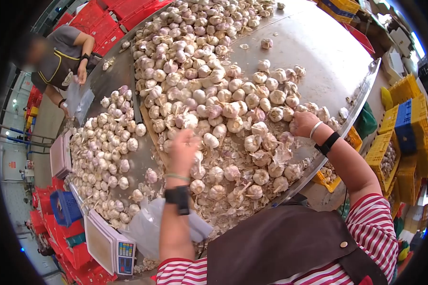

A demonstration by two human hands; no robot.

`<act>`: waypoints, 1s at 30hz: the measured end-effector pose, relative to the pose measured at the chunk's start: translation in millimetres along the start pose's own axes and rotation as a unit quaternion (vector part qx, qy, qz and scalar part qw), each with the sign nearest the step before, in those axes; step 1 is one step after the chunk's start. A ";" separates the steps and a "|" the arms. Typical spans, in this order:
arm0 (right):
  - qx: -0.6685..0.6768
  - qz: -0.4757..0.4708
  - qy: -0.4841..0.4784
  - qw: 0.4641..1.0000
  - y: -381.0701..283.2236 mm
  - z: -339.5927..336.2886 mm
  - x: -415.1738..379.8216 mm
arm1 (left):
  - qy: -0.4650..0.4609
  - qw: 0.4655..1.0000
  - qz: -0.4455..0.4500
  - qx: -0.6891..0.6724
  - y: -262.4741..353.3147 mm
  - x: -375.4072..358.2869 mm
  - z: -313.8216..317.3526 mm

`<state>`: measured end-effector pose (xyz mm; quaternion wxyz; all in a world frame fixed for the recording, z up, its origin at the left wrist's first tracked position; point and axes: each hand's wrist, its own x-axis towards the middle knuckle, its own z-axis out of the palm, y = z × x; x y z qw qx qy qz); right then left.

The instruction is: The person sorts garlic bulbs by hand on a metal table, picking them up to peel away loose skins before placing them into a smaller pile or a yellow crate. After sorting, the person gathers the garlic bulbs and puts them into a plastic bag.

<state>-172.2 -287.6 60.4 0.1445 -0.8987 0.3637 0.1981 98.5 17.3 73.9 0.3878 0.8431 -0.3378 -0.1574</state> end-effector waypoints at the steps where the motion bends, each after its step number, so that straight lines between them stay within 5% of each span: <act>1: -0.001 -0.026 0.024 0.999 5.4 6.0 2.6 | -0.035 0.991 0.031 0.128 14.8 -4.1 27.5; 3: 0.012 -0.039 0.035 0.999 6.6 6.7 -1.8 | -0.075 0.964 0.068 0.245 21.5 -5.5 54.2; 6: 0.009 -0.047 0.031 0.998 15.7 1.1 -11.0 | 0.027 0.942 0.114 0.314 5.4 -6.3 79.9; 10: 0.310 -0.031 0.031 0.950 31.5 -28.8 -38.4 | -0.024 0.962 0.102 0.252 -3.6 -7.5 56.6; 12: 0.525 -0.075 -0.018 0.848 50.9 -28.5 -46.4 | -0.057 0.997 0.003 0.058 -3.6 -9.0 39.0; 13: 0.529 -0.073 -0.018 0.846 48.7 -29.8 -53.9 | -0.046 0.998 0.042 -0.011 -19.1 -6.3 36.4; 14: 0.667 -0.137 -0.039 0.731 44.0 -32.1 -64.7 | -0.049 0.998 0.043 -0.009 -32.2 -6.5 33.8; 15: 0.780 -0.197 -0.056 0.591 40.1 -33.5 -71.0 | -0.047 0.962 -0.067 -0.259 -29.6 -5.3 28.4; 16: 0.783 -0.195 -0.053 0.589 36.7 -33.6 -71.1 | -0.043 0.854 -0.173 -0.489 -28.7 -4.8 24.9; 17: 0.822 -0.236 -0.080 0.513 31.3 -34.0 -69.2 | -0.030 0.799 -0.133 -0.586 -30.6 -4.8 23.1; 18: 0.852 -0.276 -0.105 0.432 24.2 -34.8 -67.9 | -0.033 0.800 -0.134 -0.584 -21.4 -5.4 21.5; 20: 0.862 -0.238 -0.084 0.440 19.4 -33.3 -64.7 | -0.070 0.630 -0.163 -0.756 3.9 -5.3 12.8; 21: 0.775 -0.161 -0.098 0.604 27.4 -21.8 -47.5 | -0.082 0.632 -0.197 -0.745 -19.7 4.2 22.3; 22: 0.654 -0.087 -0.106 0.744 23.9 -19.7 -28.0 | -0.085 0.668 -0.232 -0.702 -20.7 9.5 25.2; 23: 0.494 -0.030 -0.036 0.868 -1.0 -20.7 -30.0 | -0.021 0.772 -0.227 -0.593 -32.0 15.6 41.6; 24: 0.269 -0.150 0.077 0.948 -1.6 -5.2 -26.0 | 0.004 0.930 -0.116 -0.348 -16.7 13.6 50.7; 25: 0.128 -0.155 0.093 0.975 -12.1 -2.8 -32.9 | -0.052 0.993 -0.012 -0.103 -3.9 20.6 52.4; 26: 0.055 -0.144 0.047 0.987 -20.6 -0.8 -33.7 | 0.002 0.991 0.124 0.058 -4.0 21.6 64.9; 28: -0.001 -0.170 0.013 0.985 -25.2 18.1 -26.4 | -0.077 0.961 0.091 0.250 23.6 17.6 75.6; 30: -0.086 -0.151 -0.061 0.983 -49.2 2.8 -32.7 | -0.152 0.948 0.047 0.276 30.3 20.2 91.4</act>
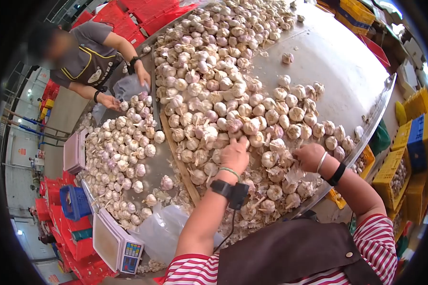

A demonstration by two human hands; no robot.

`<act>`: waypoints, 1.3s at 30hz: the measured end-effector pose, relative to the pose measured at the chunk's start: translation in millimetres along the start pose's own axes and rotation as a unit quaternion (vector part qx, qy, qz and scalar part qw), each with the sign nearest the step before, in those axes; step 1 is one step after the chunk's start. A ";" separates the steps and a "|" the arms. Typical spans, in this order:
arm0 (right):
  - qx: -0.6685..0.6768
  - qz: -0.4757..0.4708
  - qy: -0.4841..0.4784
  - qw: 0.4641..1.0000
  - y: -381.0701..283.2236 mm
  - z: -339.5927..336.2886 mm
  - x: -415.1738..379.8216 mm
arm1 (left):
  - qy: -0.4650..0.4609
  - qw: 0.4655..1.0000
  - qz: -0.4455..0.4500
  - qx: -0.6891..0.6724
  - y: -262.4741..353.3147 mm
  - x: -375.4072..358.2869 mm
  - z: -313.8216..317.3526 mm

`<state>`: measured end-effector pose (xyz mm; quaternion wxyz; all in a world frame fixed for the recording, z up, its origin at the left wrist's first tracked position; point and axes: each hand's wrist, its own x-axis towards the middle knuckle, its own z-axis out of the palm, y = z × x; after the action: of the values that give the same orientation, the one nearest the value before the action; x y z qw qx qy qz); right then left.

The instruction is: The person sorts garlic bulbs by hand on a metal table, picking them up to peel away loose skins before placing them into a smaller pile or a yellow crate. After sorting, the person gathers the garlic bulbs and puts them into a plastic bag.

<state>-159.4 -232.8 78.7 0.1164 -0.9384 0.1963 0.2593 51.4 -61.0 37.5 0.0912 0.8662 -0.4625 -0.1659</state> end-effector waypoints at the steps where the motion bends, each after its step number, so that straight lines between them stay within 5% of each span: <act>1: -0.004 -0.001 0.004 1.000 -1.1 1.2 0.9 | 0.006 1.000 -0.001 -0.001 1.5 1.5 1.3; 4: -0.024 -0.009 0.024 0.999 1.5 2.9 3.2 | 0.020 1.000 0.000 -0.023 0.5 -0.1 4.0; 6: -0.011 0.020 -0.010 1.000 5.6 -5.0 4.3 | 0.074 0.974 -0.014 -0.212 -13.3 -6.4 6.1; 8: 0.014 0.039 0.024 0.999 23.0 1.5 3.9 | -0.022 0.837 -0.078 -0.541 -27.5 -22.5 0.9; 10: 0.097 0.091 0.108 0.985 34.8 -5.1 -3.2 | -0.112 0.594 -0.130 -0.786 -25.4 -55.7 -21.9; 12: 0.115 0.113 0.129 0.979 41.2 -10.7 -2.5 | -0.129 0.562 -0.051 -0.815 -21.6 -81.8 -27.8; 14: 0.315 0.085 0.152 0.933 19.4 -40.8 -13.3 | -0.198 0.489 -0.024 -0.849 -21.2 -101.8 -7.9; 16: 0.478 -0.071 0.150 0.862 -10.1 -50.2 -16.7 | -0.277 0.365 -0.052 -0.887 -15.7 -117.6 10.2; 19: 0.443 -0.264 0.110 0.850 -68.6 -58.9 -19.2 | -0.284 0.311 -0.084 -0.903 26.7 -138.3 -12.1; 20: 0.433 -0.315 0.118 0.836 -88.1 -50.5 -16.9 | -0.286 0.312 -0.083 -0.902 25.9 -142.1 -8.2; 21: 0.380 -0.301 0.056 0.873 -111.1 -61.1 -26.5 | -0.181 0.578 -0.022 -0.795 21.7 -149.2 1.0; 22: 0.354 -0.373 0.103 0.851 -124.8 -39.4 -15.9 | -0.058 0.788 0.042 -0.612 13.4 -159.0 15.9; 23: 0.317 -0.418 0.114 0.844 -137.8 -31.2 -11.5 | 0.004 0.827 0.134 -0.546 -39.5 -154.1 84.3; 24: 0.303 -0.426 0.167 0.836 -144.5 -26.6 -10.4 | 0.003 0.827 0.133 -0.547 -33.4 -158.0 71.8; 25: 0.324 -0.416 0.196 0.827 -147.6 -28.5 -11.4 | -0.046 0.599 0.040 -0.799 -18.2 -161.3 44.5; 26: 0.347 -0.403 0.222 0.817 -148.7 -30.8 -12.4 | -0.087 0.294 -0.063 -0.950 -9.5 -160.3 26.7; 27: 0.379 -0.364 0.198 0.828 -142.5 -29.2 -11.1 | -0.178 0.125 0.076 -0.973 -23.9 -151.9 28.8; 28: 0.385 -0.361 0.187 0.828 -131.3 -31.5 -10.2 | 0.041 0.392 0.007 -0.919 -33.8 -150.7 8.3; 29: 0.362 -0.329 0.206 0.847 -116.8 -34.4 -8.5 | -0.001 0.128 0.041 -0.991 -34.2 -150.8 -23.3; 30: 0.337 -0.299 0.226 0.864 -101.5 -36.3 -6.6 | 0.082 0.385 0.077 -0.916 -73.4 -138.5 -29.3; 32: 0.297 -0.246 0.245 0.889 -63.0 -34.4 -6.8 | 0.236 0.378 -0.046 -0.894 -119.1 -133.0 -77.3; 33: 0.268 -0.204 0.265 0.904 -41.4 -28.6 -6.2 | 0.252 0.435 -0.038 -0.864 -169.9 -133.3 -86.7; 34: 0.261 -0.132 0.232 0.928 -26.7 -35.3 -12.5 | 0.240 0.375 -0.027 -0.895 -222.5 -135.0 -96.7; 36: 0.218 -0.015 0.266 0.939 20.2 -20.3 -14.7 | 0.456 0.542 -0.278 -0.649 -253.4 -126.1 -119.2; 38: 0.203 0.096 0.265 0.938 57.8 -24.0 -21.0 | 0.532 0.637 -0.248 -0.500 -266.3 -108.3 -114.5; 39: 0.175 0.171 0.241 0.939 81.5 -19.4 -17.8 | 0.497 0.693 -0.235 -0.465 -258.6 -95.5 -110.7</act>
<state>-199.8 -306.6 94.9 0.1816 -0.8899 0.4185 0.0029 242.5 162.6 79.1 0.6574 0.7493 0.0053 0.0791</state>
